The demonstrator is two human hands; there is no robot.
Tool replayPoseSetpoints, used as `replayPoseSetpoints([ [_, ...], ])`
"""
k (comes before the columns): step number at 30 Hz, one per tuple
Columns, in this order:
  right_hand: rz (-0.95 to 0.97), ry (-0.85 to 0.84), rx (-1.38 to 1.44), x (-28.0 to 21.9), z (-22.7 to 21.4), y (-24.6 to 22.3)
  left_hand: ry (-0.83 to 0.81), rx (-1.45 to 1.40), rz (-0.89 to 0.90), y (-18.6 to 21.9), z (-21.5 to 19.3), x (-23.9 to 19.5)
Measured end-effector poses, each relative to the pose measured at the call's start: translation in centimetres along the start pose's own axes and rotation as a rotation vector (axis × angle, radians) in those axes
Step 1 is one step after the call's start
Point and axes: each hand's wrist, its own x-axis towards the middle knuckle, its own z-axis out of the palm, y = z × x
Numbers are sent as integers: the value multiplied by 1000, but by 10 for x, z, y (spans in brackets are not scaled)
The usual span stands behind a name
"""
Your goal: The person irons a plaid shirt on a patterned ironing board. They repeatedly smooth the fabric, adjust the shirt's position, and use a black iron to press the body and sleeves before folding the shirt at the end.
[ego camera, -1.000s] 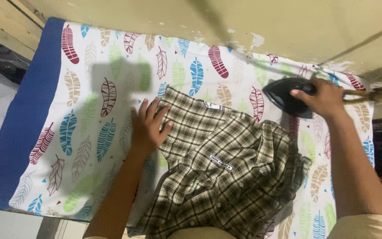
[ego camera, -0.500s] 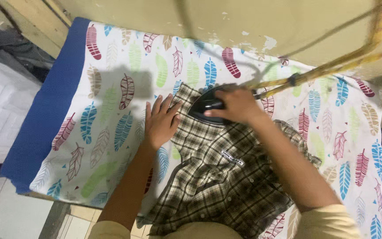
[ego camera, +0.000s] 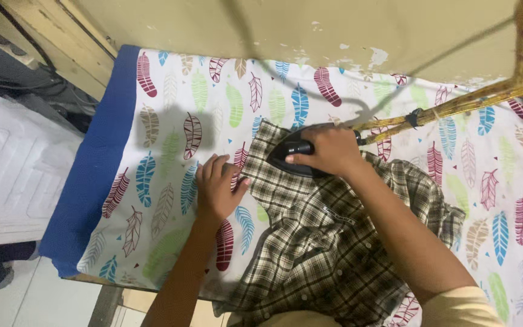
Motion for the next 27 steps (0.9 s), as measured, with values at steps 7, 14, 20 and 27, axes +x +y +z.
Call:
replayPoseSetpoints([
  [7,374,-83,-56,35,7,-26,25,-58,-1,2,-6,4],
  [14,267,-75,-86,40,13,-21,88,-121,49,-1,-9,1],
  [20,153,-76,-122,13,11,-26,163,-148,54,-1,-7,-4],
  [27,267,-147,-204,31,13,-29,119,-121,10,-1,-6,-3],
])
